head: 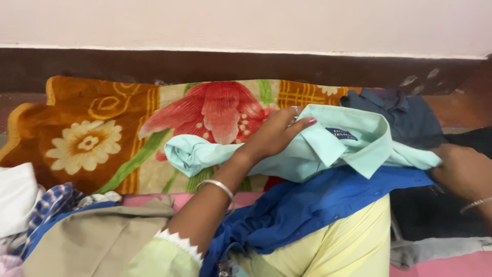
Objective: The person buttons a light green shirt and smooths the fabric on a floral blanket.
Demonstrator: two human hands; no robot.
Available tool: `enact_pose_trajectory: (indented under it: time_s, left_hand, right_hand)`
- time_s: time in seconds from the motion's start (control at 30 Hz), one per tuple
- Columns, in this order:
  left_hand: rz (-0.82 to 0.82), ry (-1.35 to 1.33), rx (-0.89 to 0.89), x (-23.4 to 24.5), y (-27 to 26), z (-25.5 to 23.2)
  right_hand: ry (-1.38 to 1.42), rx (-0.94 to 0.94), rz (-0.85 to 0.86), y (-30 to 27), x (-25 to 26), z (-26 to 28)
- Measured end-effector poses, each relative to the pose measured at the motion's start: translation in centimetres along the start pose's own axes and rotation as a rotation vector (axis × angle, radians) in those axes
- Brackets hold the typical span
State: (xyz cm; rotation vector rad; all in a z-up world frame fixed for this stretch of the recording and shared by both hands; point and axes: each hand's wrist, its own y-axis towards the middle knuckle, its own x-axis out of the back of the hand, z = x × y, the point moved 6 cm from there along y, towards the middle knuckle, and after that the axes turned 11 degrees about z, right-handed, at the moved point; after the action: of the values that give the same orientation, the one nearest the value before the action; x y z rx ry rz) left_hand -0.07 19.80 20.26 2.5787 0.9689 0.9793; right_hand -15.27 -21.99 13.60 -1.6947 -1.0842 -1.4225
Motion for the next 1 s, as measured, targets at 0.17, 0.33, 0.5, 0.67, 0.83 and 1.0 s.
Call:
enact_pose_trajectory:
  time_s: [0.17,0.33,0.5,0.67,0.83,1.0]
  left_hand:
    - [-0.005,-0.04,-0.048,2.8,-0.5,-3.6]
    - [0.047,-0.229,-0.191,4.1,0.2,-5.9]
    - [-0.059,0.038,-0.199,4.6,3.0,-4.4]
    - [-0.076,-0.022,-0.032,7.8,4.4,-1.0]
    - [-0.117,-0.104,-0.111,11.1,3.6,-0.9]
    - [-0.124,-0.044,0.052,15.0,2.4,-2.5]
  right_hand:
    - [0.145,0.031,0.084,-0.5,-2.4,-3.5]
    - [0.21,-0.024,0.311,-0.5,-3.6,-4.7]
    - [0.299,0.022,0.44,1.0,-1.7,-2.3]
    - [0.482,0.1,0.514,4.3,2.7,1.2]
    - [0.655,0.167,0.517,6.9,7.0,4.6]
    - [0.658,0.128,0.237,8.3,10.8,7.9]
